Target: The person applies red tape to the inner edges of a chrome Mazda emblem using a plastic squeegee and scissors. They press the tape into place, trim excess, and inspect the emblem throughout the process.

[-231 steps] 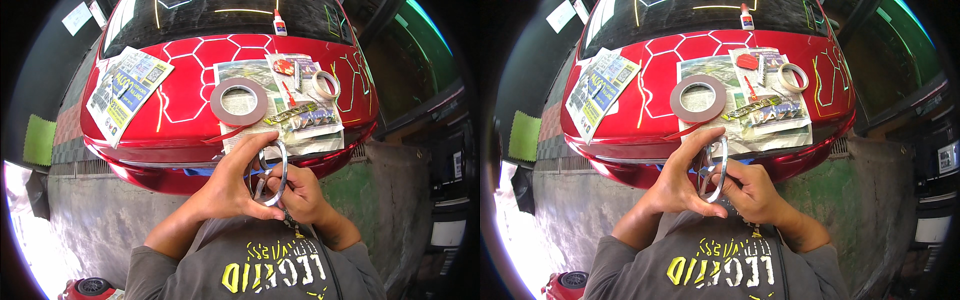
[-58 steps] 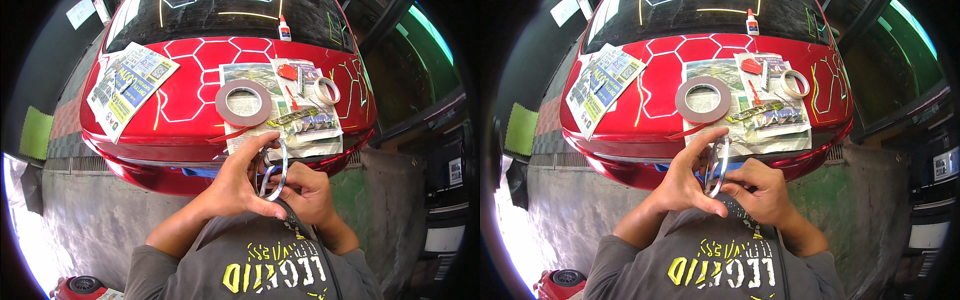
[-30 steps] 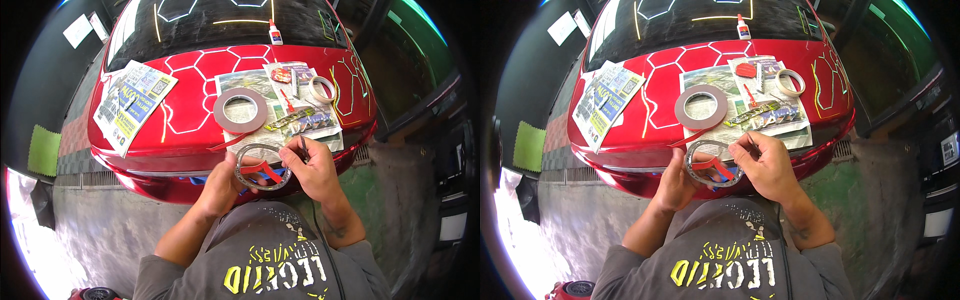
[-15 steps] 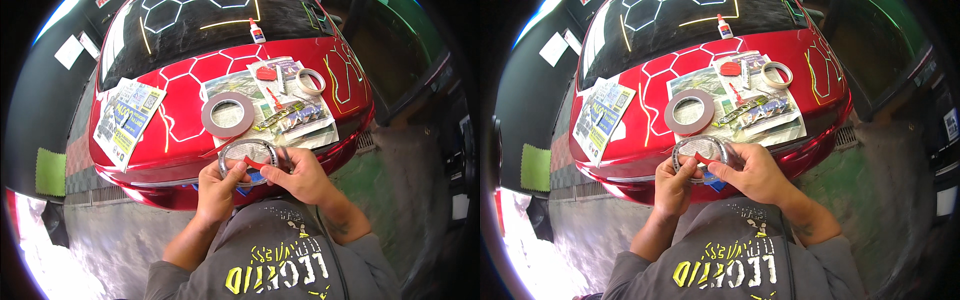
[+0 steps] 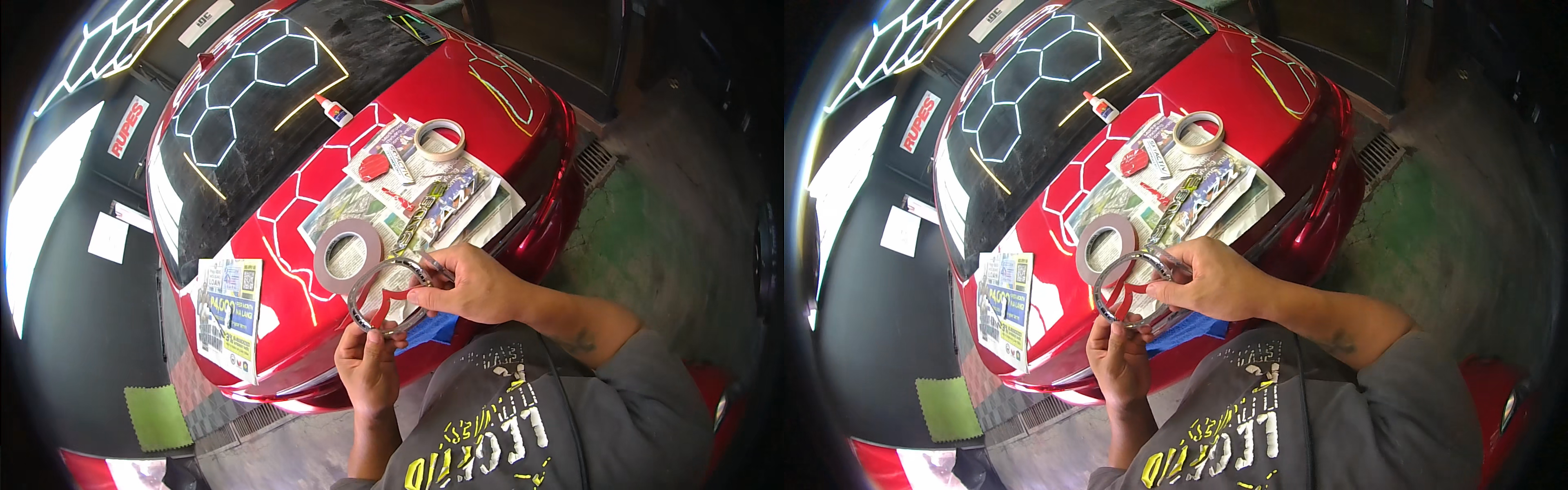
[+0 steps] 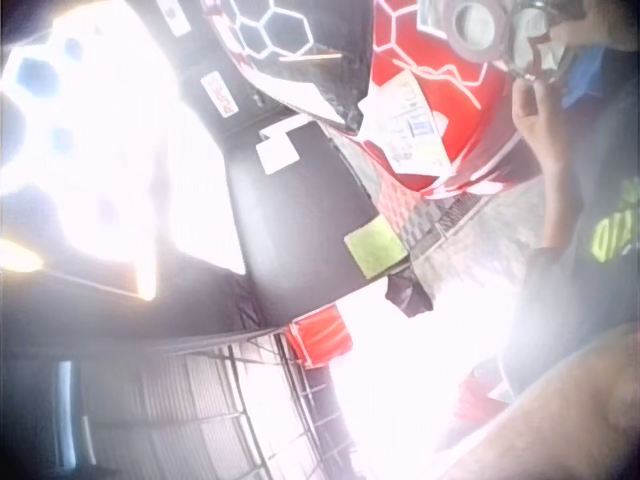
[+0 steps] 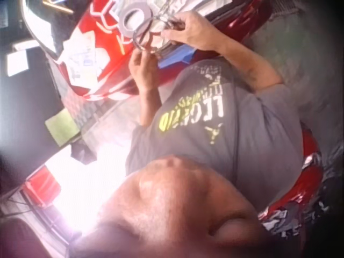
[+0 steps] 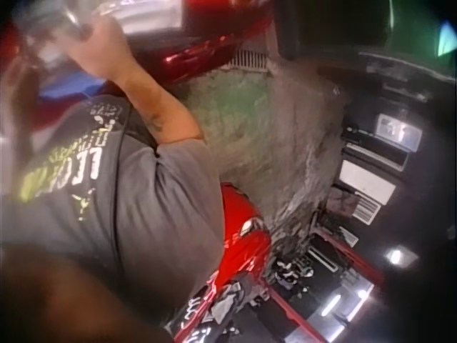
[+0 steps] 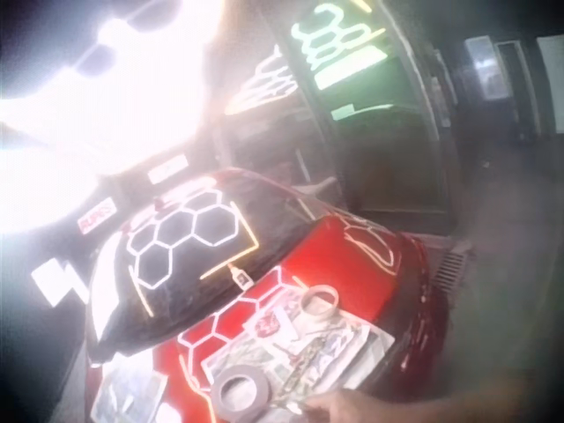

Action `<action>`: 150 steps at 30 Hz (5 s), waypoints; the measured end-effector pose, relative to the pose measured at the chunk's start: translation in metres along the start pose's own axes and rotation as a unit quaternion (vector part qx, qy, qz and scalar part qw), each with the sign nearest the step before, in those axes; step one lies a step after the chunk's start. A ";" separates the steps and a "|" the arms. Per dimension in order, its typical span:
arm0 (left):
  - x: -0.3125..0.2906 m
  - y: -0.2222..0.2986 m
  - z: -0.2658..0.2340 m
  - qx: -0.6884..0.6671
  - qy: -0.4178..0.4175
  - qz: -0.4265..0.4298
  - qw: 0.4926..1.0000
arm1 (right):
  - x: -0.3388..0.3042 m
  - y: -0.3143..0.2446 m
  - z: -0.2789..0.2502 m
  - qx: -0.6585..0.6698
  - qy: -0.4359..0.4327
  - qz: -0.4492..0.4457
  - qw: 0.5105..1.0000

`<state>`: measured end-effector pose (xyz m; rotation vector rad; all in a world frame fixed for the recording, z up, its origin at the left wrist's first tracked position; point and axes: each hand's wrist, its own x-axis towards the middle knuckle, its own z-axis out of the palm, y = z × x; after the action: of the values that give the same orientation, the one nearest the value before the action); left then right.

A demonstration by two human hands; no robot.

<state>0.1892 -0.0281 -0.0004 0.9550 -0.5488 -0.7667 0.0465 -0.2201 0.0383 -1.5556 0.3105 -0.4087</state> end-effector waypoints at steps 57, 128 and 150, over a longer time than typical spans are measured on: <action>-0.135 -0.084 0.146 -0.096 0.074 -0.069 0.990 | -0.200 0.039 -0.052 0.106 0.017 0.061 0.992; -0.192 -0.065 0.190 0.060 0.063 -0.029 0.996 | -0.234 0.029 -0.107 0.036 0.016 -0.071 0.997; -0.155 -0.108 0.168 -0.035 0.067 0.002 0.997 | -0.214 0.031 -0.100 -0.042 0.037 -0.101 0.993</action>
<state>-0.0621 -0.0319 -0.0273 0.9319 -0.4055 -0.7081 -0.1879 -0.2160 -0.0060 -1.6632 0.2298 -0.6182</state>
